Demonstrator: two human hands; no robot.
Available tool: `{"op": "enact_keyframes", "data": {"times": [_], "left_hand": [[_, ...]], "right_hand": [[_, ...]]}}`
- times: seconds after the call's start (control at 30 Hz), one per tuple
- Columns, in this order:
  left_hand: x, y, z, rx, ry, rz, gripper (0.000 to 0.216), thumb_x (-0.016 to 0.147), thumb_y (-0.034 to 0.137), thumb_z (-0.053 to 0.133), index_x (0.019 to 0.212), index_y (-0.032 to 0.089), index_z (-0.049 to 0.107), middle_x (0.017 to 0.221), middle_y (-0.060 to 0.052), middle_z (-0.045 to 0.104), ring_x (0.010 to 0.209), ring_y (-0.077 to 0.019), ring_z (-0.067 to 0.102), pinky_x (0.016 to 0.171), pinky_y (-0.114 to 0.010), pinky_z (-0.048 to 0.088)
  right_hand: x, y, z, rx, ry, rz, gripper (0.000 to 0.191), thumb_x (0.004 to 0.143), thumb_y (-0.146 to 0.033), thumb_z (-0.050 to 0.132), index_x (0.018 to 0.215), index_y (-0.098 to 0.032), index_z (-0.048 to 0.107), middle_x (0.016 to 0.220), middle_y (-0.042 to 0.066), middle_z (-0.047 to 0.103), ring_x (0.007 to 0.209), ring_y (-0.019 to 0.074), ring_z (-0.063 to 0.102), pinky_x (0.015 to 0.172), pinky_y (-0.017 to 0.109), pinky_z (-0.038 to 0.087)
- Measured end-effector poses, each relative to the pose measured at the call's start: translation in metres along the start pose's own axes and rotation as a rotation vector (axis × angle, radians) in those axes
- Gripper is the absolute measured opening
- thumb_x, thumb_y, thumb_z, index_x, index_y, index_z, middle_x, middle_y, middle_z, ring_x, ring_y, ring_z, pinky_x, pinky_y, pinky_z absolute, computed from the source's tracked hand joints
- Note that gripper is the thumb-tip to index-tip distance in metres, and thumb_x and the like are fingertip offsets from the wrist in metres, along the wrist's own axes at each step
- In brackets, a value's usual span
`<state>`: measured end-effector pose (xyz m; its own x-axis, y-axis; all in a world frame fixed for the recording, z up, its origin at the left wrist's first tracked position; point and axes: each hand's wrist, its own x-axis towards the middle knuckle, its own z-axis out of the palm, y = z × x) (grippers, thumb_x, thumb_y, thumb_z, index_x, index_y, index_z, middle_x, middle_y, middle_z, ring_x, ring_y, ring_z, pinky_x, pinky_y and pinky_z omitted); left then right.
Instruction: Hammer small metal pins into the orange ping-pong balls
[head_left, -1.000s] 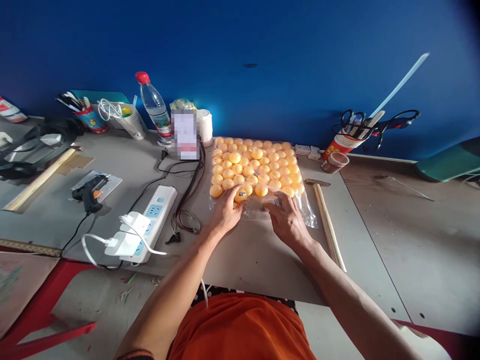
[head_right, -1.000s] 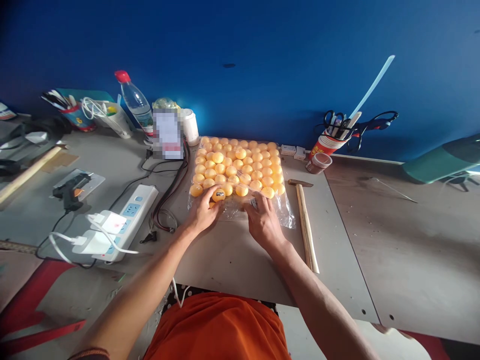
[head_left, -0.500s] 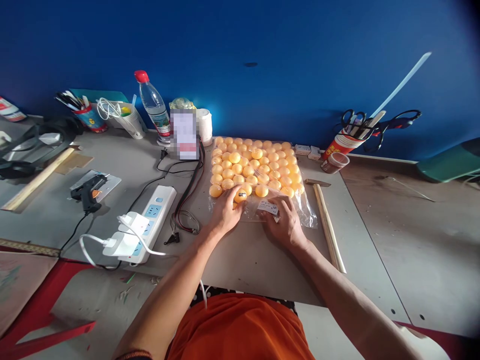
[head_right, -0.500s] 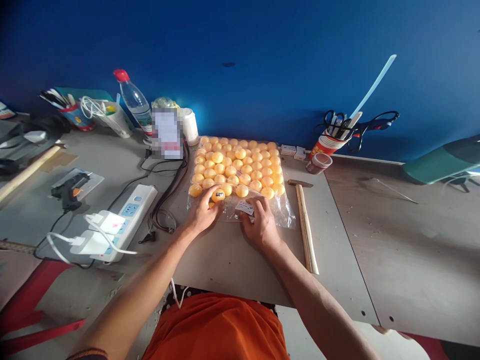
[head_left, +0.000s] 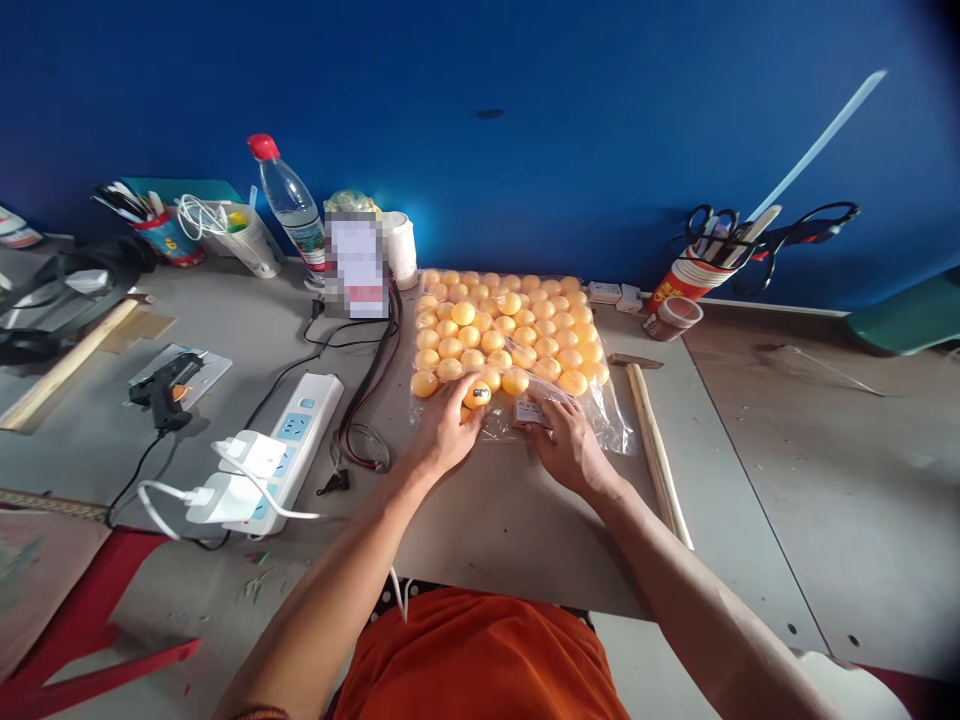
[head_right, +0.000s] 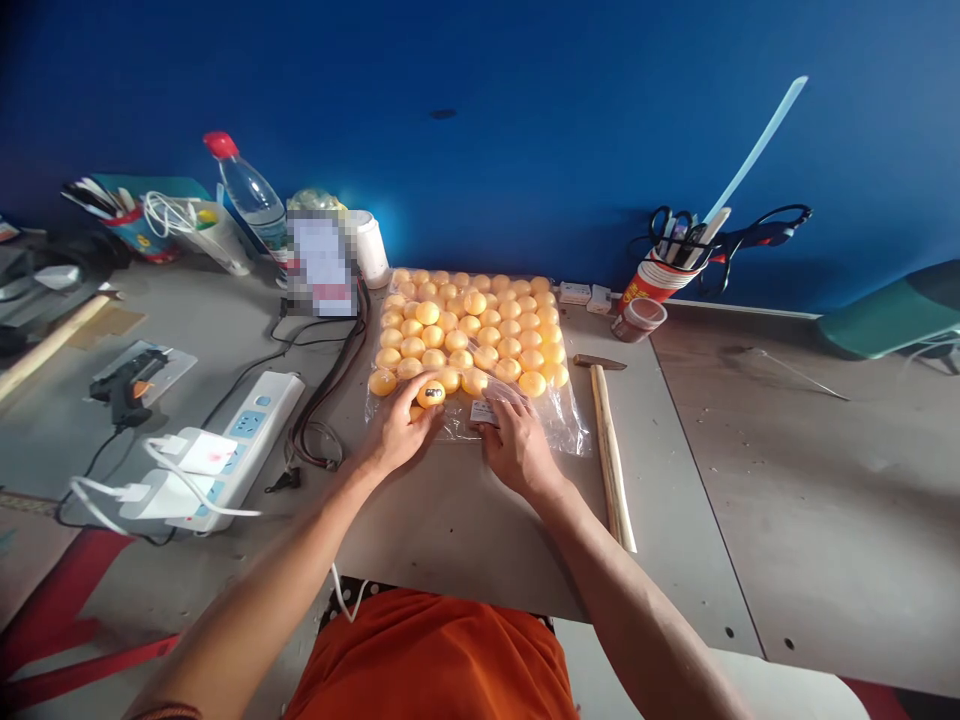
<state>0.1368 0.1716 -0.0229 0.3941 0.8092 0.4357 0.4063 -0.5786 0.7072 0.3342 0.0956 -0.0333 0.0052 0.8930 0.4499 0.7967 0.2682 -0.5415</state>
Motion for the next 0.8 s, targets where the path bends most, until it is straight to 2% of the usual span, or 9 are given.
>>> {"op": "enact_keyframes", "data": {"times": [0.17, 0.3, 0.5, 0.6, 0.8], "left_hand": [[-0.001, 0.001, 0.001, -0.009, 0.016, 0.012, 0.036, 0.090, 0.025, 0.060, 0.125, 0.019, 0.058, 0.123, -0.011, 0.069, 0.115, -0.0237, 0.065, 0.103, -0.039, 0.052], [-0.004, 0.002, 0.002, -0.023, 0.017, 0.027, 0.039, 0.091, 0.029, 0.060, 0.129, 0.019, 0.056, 0.126, -0.012, 0.068, 0.119, -0.0245, 0.063, 0.105, -0.039, 0.051], [-0.007, 0.006, 0.001, -0.006, -0.035, 0.108, 0.042, 0.091, 0.026, 0.059, 0.132, 0.020, 0.054, 0.126, -0.012, 0.068, 0.117, -0.0242, 0.064, 0.104, -0.039, 0.052], [-0.007, 0.008, 0.001, 0.014, -0.069, 0.131, 0.041, 0.091, 0.024, 0.059, 0.131, 0.020, 0.055, 0.123, -0.012, 0.069, 0.114, -0.0245, 0.065, 0.102, -0.040, 0.053], [-0.008, 0.007, 0.002, 0.011, -0.165, 0.176, 0.043, 0.091, 0.030, 0.063, 0.132, 0.020, 0.055, 0.117, -0.012, 0.070, 0.109, -0.0253, 0.065, 0.097, -0.041, 0.053]], "right_hand": [[0.001, -0.010, 0.001, 0.116, 0.077, 0.179, 0.032, 0.084, -0.033, 0.065, 0.113, -0.021, 0.066, 0.116, 0.014, 0.069, 0.112, 0.0310, 0.061, 0.097, 0.052, 0.050], [0.002, -0.013, 0.006, 0.164, 0.056, 0.248, 0.033, 0.081, -0.037, 0.069, 0.108, -0.019, 0.069, 0.110, 0.015, 0.071, 0.109, 0.0315, 0.063, 0.094, 0.051, 0.052], [0.005, -0.015, 0.005, 0.199, 0.080, 0.286, 0.020, 0.088, -0.032, 0.057, 0.096, -0.020, 0.071, 0.103, 0.012, 0.074, 0.102, 0.0282, 0.067, 0.091, 0.045, 0.054], [0.008, -0.018, 0.001, 0.211, 0.094, 0.323, 0.022, 0.091, -0.033, 0.052, 0.090, -0.021, 0.070, 0.098, 0.009, 0.074, 0.097, 0.0261, 0.068, 0.087, 0.041, 0.055], [0.015, -0.018, -0.002, 0.207, 0.144, 0.381, 0.025, 0.090, -0.035, 0.051, 0.073, -0.021, 0.063, 0.083, 0.008, 0.069, 0.083, 0.0229, 0.064, 0.075, 0.034, 0.053]]}}
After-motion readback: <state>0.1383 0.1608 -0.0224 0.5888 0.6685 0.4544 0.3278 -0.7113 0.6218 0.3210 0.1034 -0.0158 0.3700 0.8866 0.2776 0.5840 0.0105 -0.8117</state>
